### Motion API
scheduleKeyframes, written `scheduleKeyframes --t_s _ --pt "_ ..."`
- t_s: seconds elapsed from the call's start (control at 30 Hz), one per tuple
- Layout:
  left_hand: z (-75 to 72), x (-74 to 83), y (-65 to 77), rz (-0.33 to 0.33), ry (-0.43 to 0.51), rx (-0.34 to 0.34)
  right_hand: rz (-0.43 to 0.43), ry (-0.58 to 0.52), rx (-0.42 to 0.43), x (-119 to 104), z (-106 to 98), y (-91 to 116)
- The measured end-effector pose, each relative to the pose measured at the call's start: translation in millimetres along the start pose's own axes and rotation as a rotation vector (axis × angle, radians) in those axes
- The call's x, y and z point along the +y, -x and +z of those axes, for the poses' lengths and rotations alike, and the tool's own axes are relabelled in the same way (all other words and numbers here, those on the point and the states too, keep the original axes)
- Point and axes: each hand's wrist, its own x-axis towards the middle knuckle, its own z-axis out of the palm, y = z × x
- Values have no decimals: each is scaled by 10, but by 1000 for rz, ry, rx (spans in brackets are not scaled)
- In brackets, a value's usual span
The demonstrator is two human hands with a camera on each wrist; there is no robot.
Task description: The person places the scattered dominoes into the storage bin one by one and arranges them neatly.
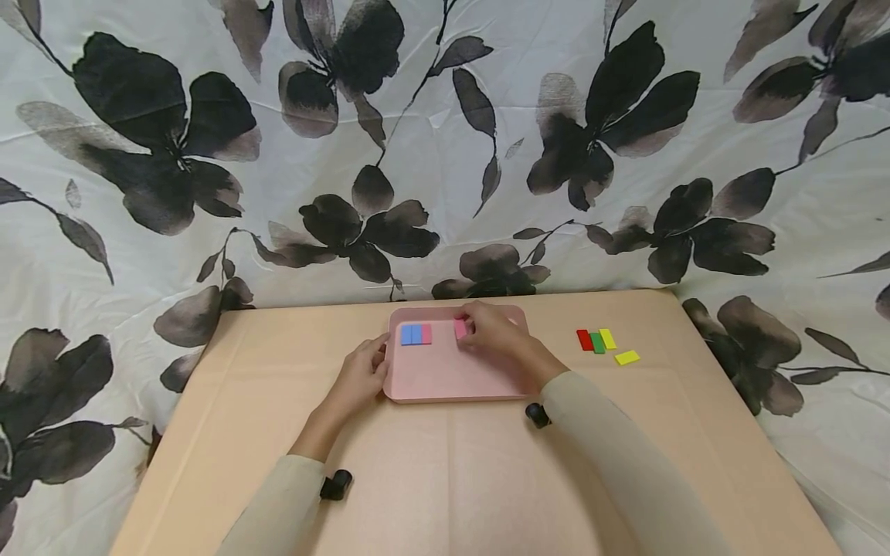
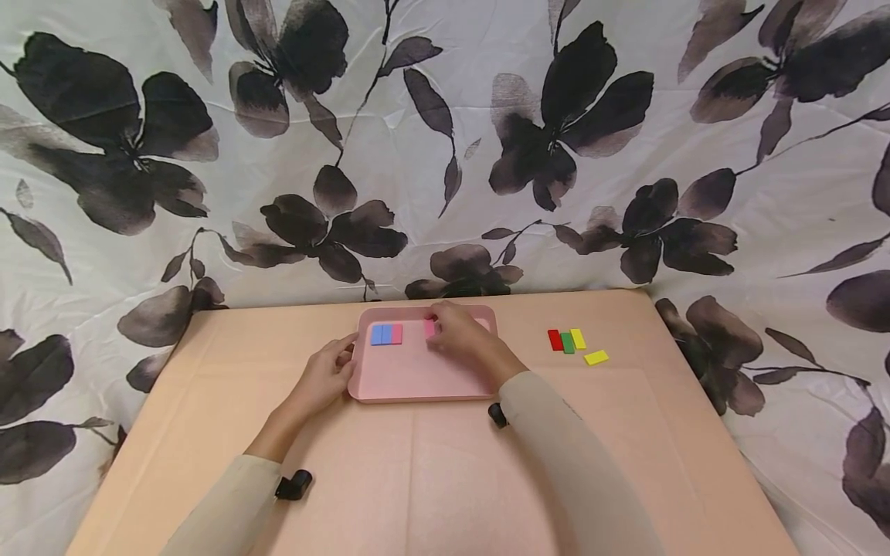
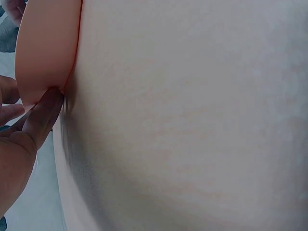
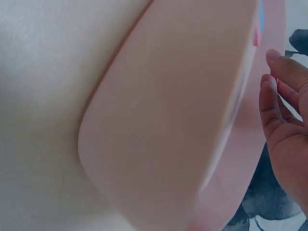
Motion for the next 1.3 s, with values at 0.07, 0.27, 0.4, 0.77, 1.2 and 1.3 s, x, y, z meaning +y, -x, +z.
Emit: scheduleKeyframes --t_s 0.07,0.27,0.4,0.77,1.2,1.3 --pt "4 4 -10 -3 1 4 12 -16 -12 5 38 -38" --pt "17 0 -35 -11 14 5 -21 -7 -32 1 145 -147" --pt "19 -10 -40 -9 17 10 -39 13 -22 -25 213 -197" --pt "43 -19 -51 0 21 14 -45 13 15 -35 335 -281" --pt "50 -17 -63 2 17 23 -35 31 46 -82 425 -312" --pt "56 -30 -63 7 10 27 -16 19 46 -107 439 -303"
